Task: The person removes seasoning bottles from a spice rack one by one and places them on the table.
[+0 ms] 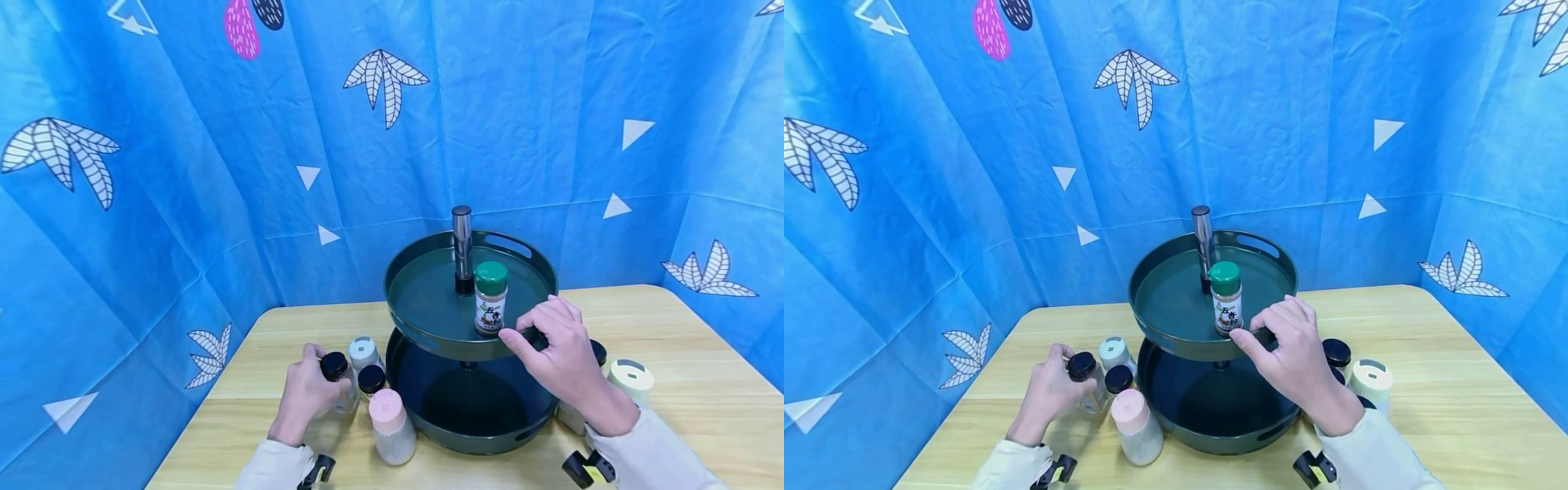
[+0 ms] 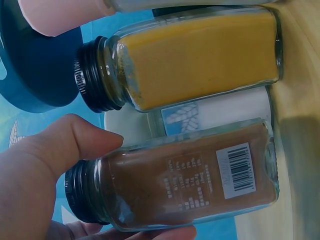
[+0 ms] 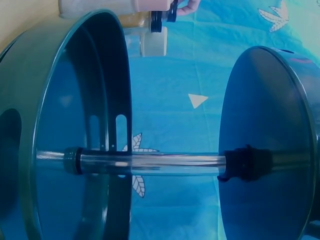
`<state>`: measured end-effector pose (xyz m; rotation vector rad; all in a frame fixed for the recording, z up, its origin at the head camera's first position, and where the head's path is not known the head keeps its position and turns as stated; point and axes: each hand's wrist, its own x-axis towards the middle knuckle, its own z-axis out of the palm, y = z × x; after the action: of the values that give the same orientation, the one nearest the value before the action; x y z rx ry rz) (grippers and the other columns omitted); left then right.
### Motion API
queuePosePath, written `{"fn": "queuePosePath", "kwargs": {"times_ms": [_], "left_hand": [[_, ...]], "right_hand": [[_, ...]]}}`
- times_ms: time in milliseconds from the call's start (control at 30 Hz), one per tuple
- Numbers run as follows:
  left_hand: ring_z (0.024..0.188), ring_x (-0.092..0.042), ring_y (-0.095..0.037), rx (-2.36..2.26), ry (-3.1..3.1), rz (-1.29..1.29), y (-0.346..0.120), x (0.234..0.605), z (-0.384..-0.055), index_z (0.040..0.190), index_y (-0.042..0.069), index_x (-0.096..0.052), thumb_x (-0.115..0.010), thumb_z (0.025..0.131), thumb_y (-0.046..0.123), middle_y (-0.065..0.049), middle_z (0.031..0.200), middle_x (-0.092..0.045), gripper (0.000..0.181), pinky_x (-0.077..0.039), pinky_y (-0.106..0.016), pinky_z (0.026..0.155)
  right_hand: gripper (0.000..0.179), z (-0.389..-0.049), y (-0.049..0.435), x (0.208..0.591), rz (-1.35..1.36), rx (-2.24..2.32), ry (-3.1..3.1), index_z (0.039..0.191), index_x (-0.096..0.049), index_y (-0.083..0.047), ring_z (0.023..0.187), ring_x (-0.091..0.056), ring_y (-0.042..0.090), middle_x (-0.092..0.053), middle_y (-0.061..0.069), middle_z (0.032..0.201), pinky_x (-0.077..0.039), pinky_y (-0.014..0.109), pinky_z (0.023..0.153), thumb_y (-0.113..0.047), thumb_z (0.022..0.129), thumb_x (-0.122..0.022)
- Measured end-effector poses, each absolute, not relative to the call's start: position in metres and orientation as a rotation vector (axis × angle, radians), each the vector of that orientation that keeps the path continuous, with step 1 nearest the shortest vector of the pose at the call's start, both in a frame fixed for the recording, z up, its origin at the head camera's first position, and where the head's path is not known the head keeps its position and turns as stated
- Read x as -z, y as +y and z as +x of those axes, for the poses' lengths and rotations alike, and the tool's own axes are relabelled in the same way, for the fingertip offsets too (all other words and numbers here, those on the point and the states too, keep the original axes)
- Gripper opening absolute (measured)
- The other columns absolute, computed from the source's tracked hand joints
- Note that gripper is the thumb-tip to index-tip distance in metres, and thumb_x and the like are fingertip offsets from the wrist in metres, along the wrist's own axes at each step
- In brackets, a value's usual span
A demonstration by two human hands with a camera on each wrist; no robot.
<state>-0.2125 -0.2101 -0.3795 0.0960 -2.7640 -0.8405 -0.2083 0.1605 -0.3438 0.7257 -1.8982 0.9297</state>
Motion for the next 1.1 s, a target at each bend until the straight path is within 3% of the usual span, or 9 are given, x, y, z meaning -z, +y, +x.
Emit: {"fn": "queuePosePath", "kwargs": {"times_ms": [467,1100], "left_hand": [[0.073,-0.059,-0.025,0.826,-2.769,0.101,-0.21,0.387,-0.214,0.106,0.0,-0.046,-0.081,0.066,0.017,-0.017,0.082,-0.061,0.056,-0.05,-0.036,0.061],[0.071,-0.058,-0.023,0.845,-2.79,0.106,-0.211,0.395,-0.216,0.107,-0.001,-0.046,-0.082,0.065,0.016,-0.016,0.08,-0.061,0.058,-0.05,-0.035,0.06]], "right_hand": [[0.045,-0.207,0.161,0.345,0.718,-0.925,-1.91,0.073,-0.06,-0.014,0.08,-0.049,0.02,-0.058,-0.004,0.073,-0.031,0.066,0.097,-0.054,0.093,-0.057],[0.045,-0.207,0.161,0.344,0.72,-0.922,-1.914,0.073,-0.059,-0.014,0.081,-0.048,0.019,-0.058,-0.005,0.073,-0.03,0.065,0.097,-0.054,0.093,-0.056]]}}
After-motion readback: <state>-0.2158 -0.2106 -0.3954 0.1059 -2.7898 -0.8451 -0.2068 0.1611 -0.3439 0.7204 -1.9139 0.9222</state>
